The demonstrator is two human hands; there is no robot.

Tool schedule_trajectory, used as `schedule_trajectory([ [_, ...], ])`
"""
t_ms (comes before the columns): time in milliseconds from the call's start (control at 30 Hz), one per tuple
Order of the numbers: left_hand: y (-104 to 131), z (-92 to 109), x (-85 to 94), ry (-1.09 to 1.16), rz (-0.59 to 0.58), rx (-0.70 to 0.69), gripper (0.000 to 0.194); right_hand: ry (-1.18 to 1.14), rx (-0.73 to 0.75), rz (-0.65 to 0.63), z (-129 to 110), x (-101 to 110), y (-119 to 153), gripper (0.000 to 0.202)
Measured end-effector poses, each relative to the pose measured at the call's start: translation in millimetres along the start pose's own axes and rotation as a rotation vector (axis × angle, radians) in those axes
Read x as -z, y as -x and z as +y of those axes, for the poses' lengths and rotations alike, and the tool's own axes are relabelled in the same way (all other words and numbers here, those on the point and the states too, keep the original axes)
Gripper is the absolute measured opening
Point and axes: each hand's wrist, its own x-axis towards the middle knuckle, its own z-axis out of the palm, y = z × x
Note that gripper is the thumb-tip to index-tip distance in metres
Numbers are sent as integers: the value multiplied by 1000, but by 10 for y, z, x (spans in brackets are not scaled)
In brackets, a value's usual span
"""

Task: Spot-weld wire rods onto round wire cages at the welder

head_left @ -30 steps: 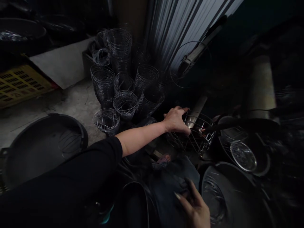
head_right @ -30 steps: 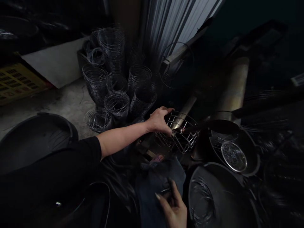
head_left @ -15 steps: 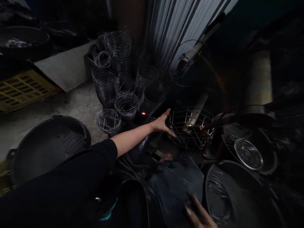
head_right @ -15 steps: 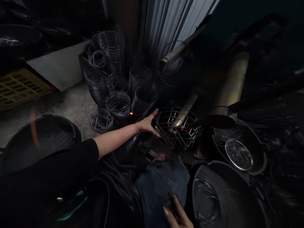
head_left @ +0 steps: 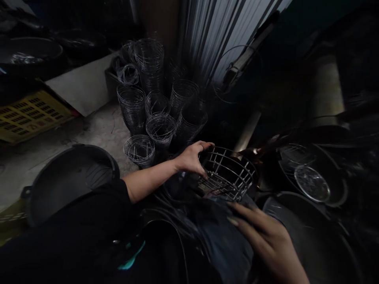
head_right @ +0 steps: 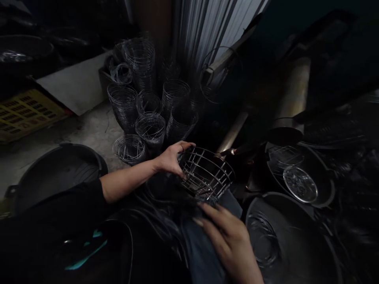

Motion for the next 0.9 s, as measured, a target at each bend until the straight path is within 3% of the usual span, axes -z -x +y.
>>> schedule_trajectory([
  [133, 129, 267, -75, -208, -49, -81, 108, 9, 28, -20, 58, -49, -397, 28],
  [367, 79, 260, -184, -242, -3, -85, 102, 790, 212, 60, 225, -202, -317, 32],
  [533, -31, 244, -270, -183, -9, -82, 103, 697, 347, 249, 353, -174, -299, 32],
  [667, -132, 243, -324, -156, 2, -73, 105, 623, 398, 326, 452, -108, -375, 28],
  [900, -386, 196, -341, -97, 33, -59, 103, 622, 342, 373, 564, 19, -584, 29],
])
